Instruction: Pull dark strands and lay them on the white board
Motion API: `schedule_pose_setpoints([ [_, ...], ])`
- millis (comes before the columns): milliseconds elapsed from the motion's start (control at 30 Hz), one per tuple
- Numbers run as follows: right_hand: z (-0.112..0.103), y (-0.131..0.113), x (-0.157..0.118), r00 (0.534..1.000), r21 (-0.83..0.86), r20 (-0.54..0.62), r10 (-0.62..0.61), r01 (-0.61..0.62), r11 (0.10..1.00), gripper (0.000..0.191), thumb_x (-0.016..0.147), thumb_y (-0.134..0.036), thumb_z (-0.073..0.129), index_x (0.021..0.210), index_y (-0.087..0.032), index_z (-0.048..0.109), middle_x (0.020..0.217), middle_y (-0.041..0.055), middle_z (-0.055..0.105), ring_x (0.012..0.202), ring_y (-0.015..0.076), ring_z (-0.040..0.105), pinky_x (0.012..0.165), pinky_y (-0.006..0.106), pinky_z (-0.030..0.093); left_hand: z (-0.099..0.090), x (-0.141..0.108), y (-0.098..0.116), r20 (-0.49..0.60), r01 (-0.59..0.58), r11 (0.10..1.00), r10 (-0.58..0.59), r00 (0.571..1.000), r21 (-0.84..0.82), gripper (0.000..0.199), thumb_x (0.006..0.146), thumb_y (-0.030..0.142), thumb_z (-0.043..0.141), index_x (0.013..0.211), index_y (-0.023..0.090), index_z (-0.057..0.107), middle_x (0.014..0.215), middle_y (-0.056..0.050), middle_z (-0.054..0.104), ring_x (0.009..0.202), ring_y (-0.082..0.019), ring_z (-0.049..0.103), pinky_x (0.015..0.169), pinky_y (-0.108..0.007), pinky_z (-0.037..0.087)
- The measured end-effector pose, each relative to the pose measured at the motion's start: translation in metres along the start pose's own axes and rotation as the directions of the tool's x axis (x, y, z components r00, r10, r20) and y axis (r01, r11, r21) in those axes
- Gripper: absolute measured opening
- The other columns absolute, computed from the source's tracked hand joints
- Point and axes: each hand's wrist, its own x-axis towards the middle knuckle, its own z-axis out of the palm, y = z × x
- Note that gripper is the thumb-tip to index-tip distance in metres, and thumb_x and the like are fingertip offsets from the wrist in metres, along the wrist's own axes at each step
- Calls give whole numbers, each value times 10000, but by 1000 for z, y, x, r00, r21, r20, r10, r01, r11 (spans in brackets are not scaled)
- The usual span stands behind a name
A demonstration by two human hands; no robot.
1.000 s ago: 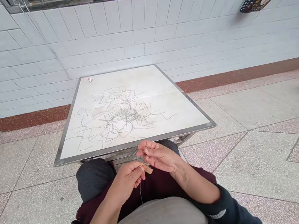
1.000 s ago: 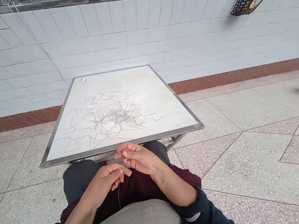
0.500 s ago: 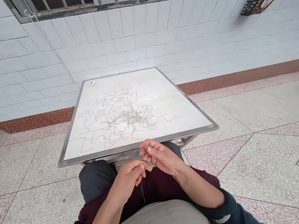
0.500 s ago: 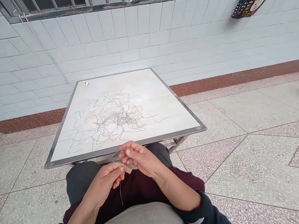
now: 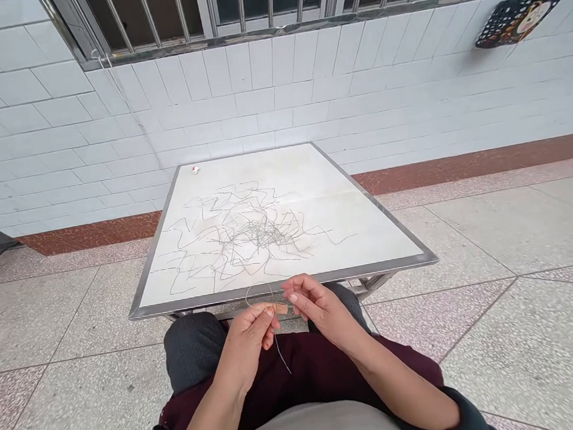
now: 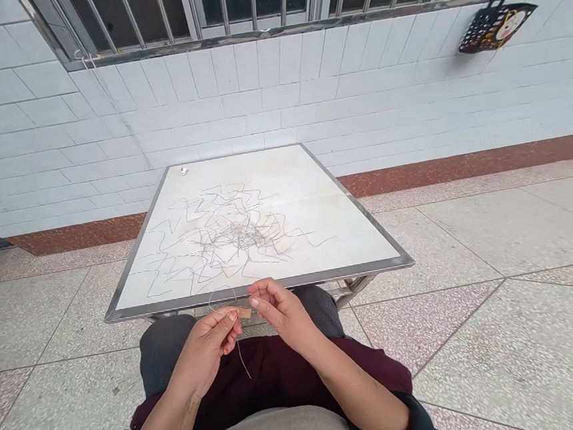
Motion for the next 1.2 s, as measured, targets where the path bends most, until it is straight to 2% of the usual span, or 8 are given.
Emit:
schedule_pose_setpoints([
  [133, 11, 11, -10, 991, -236, 127, 46, -15, 972, 171, 810, -368, 644, 858, -211, 601, 695, -38, 560, 496, 72, 401, 484, 215, 337, -4, 4, 1, -110, -65, 986, 48, 993, -152, 255, 776, 393, 662, 815, 142, 677, 701, 2, 548, 560, -63, 398, 511, -195, 311],
  [233, 23, 19, -14, 991, -323, 129, -34, 74, 943, 85, 833, -293, 600, 816, -211, 611, 669, -29, 578, 553, 97, 479, 544, 223, 383, -6, 7, 0, -147, -103, 975, 74, 986, -199, 258, 761, 391, 681, 792, 135, 683, 713, -6, 555, 572, -66, 399, 506, -195, 305],
  [367, 32, 20, -15, 981, -365, 131, -143, 181, 913, 73, 840, -231, 563, 848, -217, 634, 758, -7, 630, 682, 123, 560, 662, 236, 435, -8, 9, -2, -162, -105, 970, 70, 984, -218, 271, 759, 376, 687, 880, 134, 706, 733, -12, 559, 597, -73, 407, 520, -194, 314],
  [533, 36, 18, -13, 987, -390, 68, -149, 164, 906, 107, 825, -199, 533, 825, -220, 638, 711, -5, 612, 620, 127, 533, 607, 244, 428, -9, 7, 1, -130, -81, 980, 58, 990, -179, 344, 783, 354, 666, 1067, 164, 695, 777, -13, 562, 588, -67, 389, 529, -194, 310],
  [733, 36, 19, -10, 991, -385, 35, -130, 133, 913, 96, 818, -196, 553, 793, -246, 631, 715, -3, 618, 609, 144, 520, 586, 270, 410, -9, 8, 0, -115, -94, 986, 78, 990, -139, 350, 802, 353, 644, 1094, 166, 685, 840, -26, 576, 577, -62, 385, 529, -203, 313],
  [967, 36, 21, -8, 998, -267, 10, -67, 67, 961, 73, 821, -264, 589, 789, -236, 649, 702, 2, 607, 596, 142, 491, 578, 270, 387, -6, 8, 3, -110, -71, 991, 59, 992, -109, 328, 805, 352, 644, 1093, 203, 694, 889, -30, 610, 591, -57, 389, 565, -200, 346],
  [1100, 32, 18, -3, 999, -42, -37, 11, -13, 999, 152, 809, -357, 623, 772, -210, 622, 699, -7, 589, 568, 115, 446, 550, 249, 358, -4, 11, 5, -66, -58, 996, 53, 996, -75, 369, 812, 375, 644, 1156, 243, 662, 1030, -51, 635, 641, -63, 416, 599, -197, 370],
  [1200, 22, 15, 7, 992, 176, -53, 111, -100, 979, 231, 783, -421, 647, 804, -196, 600, 678, -25, 543, 502, 79, 364, 461, 214, 275, -5, 17, 4, -55, -79, 996, 77, 996, -41, 405, 816, 397, 639, 1193, 246, 636, 1064, -55, 638, 657, -75, 420, 577, -195, 362],
])
